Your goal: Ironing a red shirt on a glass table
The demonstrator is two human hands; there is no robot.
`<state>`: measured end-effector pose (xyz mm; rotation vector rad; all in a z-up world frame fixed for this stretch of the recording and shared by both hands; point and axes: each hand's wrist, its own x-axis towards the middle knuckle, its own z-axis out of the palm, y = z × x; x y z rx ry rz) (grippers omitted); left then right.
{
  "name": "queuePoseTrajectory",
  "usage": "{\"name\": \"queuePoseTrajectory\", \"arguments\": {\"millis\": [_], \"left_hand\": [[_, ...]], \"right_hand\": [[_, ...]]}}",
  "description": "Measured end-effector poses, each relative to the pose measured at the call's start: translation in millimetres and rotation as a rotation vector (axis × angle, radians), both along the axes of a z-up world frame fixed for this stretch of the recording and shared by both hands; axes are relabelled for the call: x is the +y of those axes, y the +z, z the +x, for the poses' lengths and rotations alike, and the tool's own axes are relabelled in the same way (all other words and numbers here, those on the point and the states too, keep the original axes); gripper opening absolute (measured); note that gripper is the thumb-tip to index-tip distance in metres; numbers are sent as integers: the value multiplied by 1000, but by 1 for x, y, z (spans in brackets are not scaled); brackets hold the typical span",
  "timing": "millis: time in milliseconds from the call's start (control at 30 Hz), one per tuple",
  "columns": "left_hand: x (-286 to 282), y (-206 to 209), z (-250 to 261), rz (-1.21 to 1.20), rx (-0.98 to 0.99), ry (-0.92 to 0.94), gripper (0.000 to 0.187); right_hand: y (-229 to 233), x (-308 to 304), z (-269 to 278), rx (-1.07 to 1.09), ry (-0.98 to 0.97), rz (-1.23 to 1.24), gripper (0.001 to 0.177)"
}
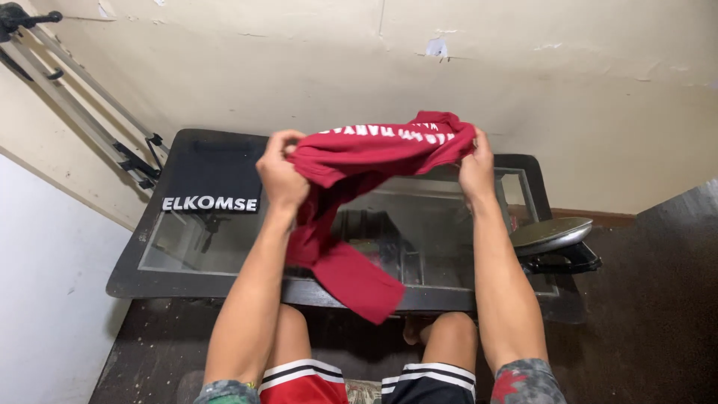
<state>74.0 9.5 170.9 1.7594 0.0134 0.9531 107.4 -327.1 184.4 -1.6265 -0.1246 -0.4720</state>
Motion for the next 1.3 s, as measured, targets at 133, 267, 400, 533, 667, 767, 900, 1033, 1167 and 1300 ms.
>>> {"name": "queuePoseTrajectory", "arguments": {"millis": [133,267,400,533,667,767,900,1033,1167,1300], "left_hand": [[-48,-18,-44,257,158,-191,18],[-82,-105,-79,596,629,-560,40],[-75,-124,-98,481,523,-756,41],[-9,-148,-70,671,464,-360,32],[36,-155,-59,770,878,-210,45],[41,-139,-65,744,1046,-306,49],[32,-133,-68,329,943,-303,30],[28,-135,-78,549,897,-137,26],[-3,-139,-94,517,864,-316,39],[-20,-187,-83,526,982,-258,37]], "right_hand": [[-34,10,-48,256,-126,-201,64],[-174,-15,-48,555,-126,-285,46],[-220,-11,-71,642,-159,-563,43],[-181,22,-102,837,6,-701,60],[-165,43,-107,759,139,-1104,54],[-202,16,-71,703,88,-1023,35],[-169,-43,-48,502,-298,-579,38],[-145,-47,-69,307,-539,-404,58],[-159,-14,-100,346,-428,-770,66],[-133,35,-130,486,234,-1122,48]]}}
